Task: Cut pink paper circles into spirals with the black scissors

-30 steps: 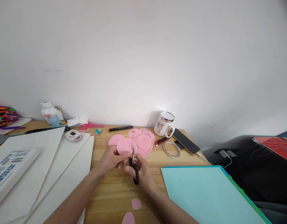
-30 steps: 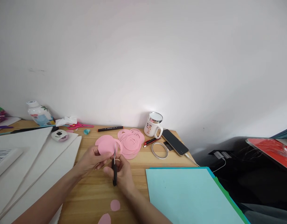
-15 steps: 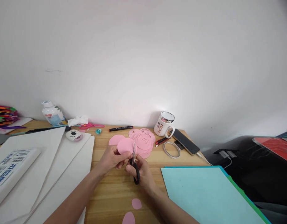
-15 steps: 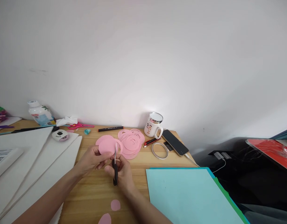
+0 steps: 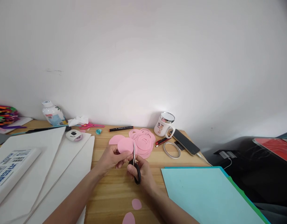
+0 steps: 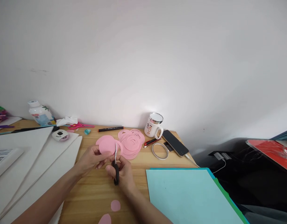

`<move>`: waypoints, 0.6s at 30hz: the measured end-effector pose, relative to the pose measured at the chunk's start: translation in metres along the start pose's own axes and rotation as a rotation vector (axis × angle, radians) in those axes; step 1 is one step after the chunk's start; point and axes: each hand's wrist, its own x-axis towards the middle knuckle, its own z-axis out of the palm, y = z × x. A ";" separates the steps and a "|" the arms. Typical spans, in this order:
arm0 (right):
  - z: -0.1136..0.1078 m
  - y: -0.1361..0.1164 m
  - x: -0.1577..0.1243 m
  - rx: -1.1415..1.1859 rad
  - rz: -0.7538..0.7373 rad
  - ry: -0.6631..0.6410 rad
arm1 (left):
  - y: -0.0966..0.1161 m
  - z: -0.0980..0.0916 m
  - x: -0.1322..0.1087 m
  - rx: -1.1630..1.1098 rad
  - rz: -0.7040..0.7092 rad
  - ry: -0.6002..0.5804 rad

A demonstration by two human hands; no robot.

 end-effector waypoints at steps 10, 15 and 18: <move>0.001 -0.004 -0.001 0.026 0.031 -0.002 | -0.002 -0.002 0.001 -0.012 0.010 0.014; 0.002 -0.005 -0.001 0.051 0.043 0.013 | -0.001 -0.002 0.001 -0.033 -0.005 0.044; 0.003 -0.004 -0.001 0.057 0.065 0.014 | 0.001 -0.001 0.000 -0.051 -0.017 0.063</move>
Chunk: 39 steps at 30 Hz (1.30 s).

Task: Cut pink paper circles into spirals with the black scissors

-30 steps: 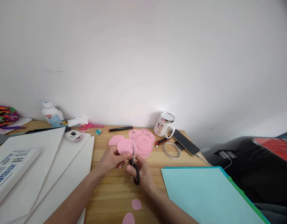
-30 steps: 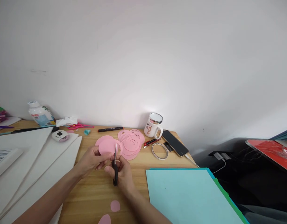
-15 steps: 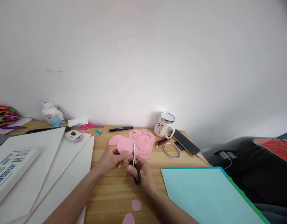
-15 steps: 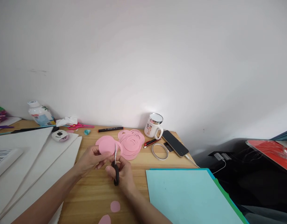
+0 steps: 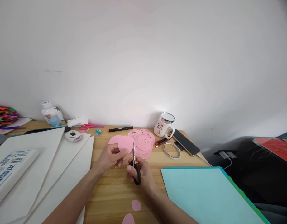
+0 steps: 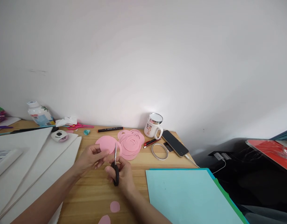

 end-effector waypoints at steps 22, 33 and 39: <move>-0.003 -0.006 0.001 -0.057 -0.090 -0.011 | -0.005 -0.002 0.001 0.086 0.029 -0.040; -0.003 -0.007 0.000 -0.037 -0.028 -0.024 | 0.001 -0.001 -0.001 0.027 0.031 -0.011; -0.003 -0.006 0.000 -0.037 -0.018 -0.009 | 0.002 -0.002 -0.001 0.020 0.033 0.001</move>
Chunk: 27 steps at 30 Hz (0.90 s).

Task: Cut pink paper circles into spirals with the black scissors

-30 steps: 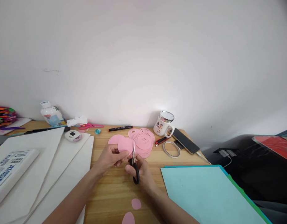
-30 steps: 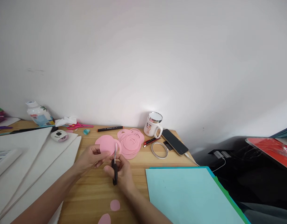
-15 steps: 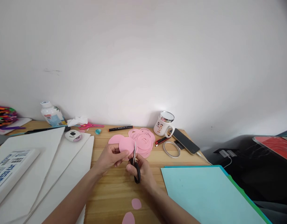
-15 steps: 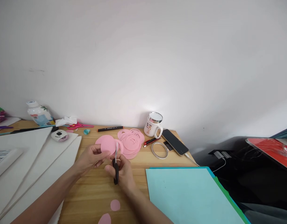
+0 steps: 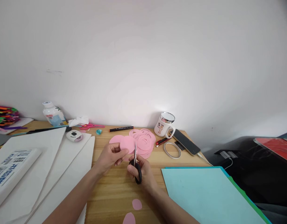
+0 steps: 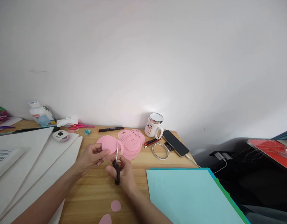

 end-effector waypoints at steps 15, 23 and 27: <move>0.003 0.006 0.001 0.073 0.030 -0.001 | 0.005 0.003 0.001 -0.132 0.029 0.063; 0.006 0.009 -0.001 0.037 0.057 -0.032 | 0.001 0.008 0.000 -0.086 -0.032 0.013; 0.003 0.009 0.001 0.013 0.020 -0.046 | -0.001 0.005 -0.001 0.002 -0.013 -0.037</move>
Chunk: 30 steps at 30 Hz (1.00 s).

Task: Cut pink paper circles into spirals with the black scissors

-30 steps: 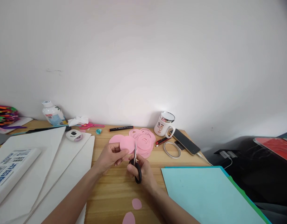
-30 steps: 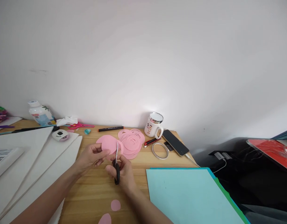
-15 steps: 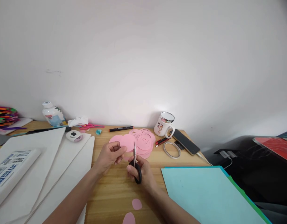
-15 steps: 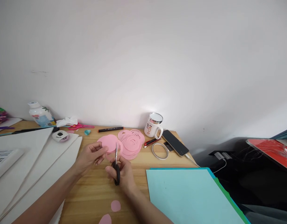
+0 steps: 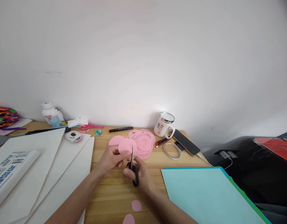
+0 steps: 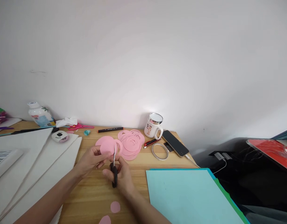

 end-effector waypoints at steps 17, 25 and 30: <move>-0.004 -0.001 0.001 -0.016 -0.079 -0.008 | -0.005 -0.005 0.001 0.020 -0.002 0.005; -0.003 -0.003 0.000 0.002 -0.043 0.002 | -0.004 -0.006 0.002 0.016 0.011 0.014; -0.003 0.000 0.000 0.015 -0.016 0.025 | -0.004 -0.006 0.003 0.013 0.017 0.015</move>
